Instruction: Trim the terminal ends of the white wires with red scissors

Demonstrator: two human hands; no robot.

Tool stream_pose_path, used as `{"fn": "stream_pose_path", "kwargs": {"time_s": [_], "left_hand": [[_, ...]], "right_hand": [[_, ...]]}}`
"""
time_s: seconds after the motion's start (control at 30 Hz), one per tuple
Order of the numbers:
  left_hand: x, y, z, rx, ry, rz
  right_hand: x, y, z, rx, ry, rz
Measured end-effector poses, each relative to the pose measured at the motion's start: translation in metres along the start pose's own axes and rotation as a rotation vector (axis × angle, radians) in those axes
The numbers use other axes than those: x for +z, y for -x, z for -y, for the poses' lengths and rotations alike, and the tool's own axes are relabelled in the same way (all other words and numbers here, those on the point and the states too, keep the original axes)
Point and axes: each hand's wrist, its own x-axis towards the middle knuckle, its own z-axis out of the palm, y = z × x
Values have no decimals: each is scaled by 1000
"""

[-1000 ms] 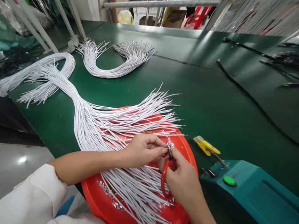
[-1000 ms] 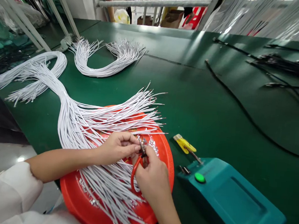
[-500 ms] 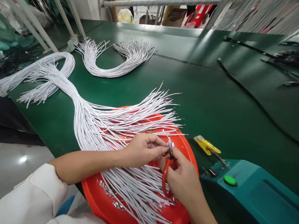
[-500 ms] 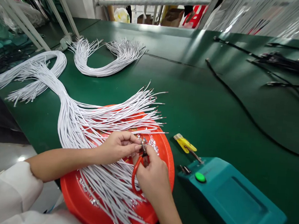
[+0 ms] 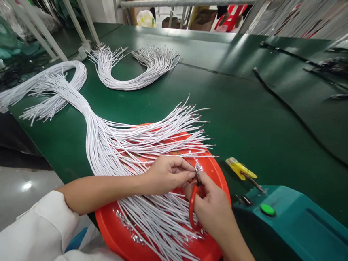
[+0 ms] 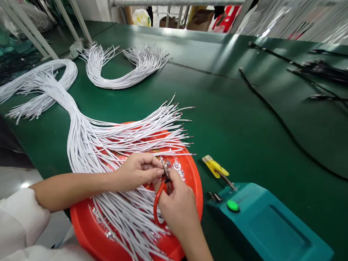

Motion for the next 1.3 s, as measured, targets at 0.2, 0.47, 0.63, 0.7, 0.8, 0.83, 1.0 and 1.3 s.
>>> {"fn": "stream_pose_path", "kwargs": {"time_s": [0.2,0.47,0.63,0.7,0.8,0.83,1.0,1.3], "left_hand": [[-3,-1,5,50,-6,12],[-5,-6,7,52,-49,-81],[-9,-7,8,106,-258,-134],[-10,-7,11,126,-330,-108],[-11,-5,14,192,-437,-54],[-11,-5,15,216,-483,-46],[-12,-4,15,279,-691,-6],[-13,-3,17,239,-909,75]], "right_hand": [[-1,0,-1,9,-4,11],[-2,0,3,5,-20,43],[-10,4,3,-80,-115,-177],[-11,4,2,-153,-128,-375],[-13,3,-3,-291,-24,-453],[-13,2,-4,-343,32,-435],[-21,3,-10,-498,411,-338],[-27,-2,-7,-738,1004,-163]]}}
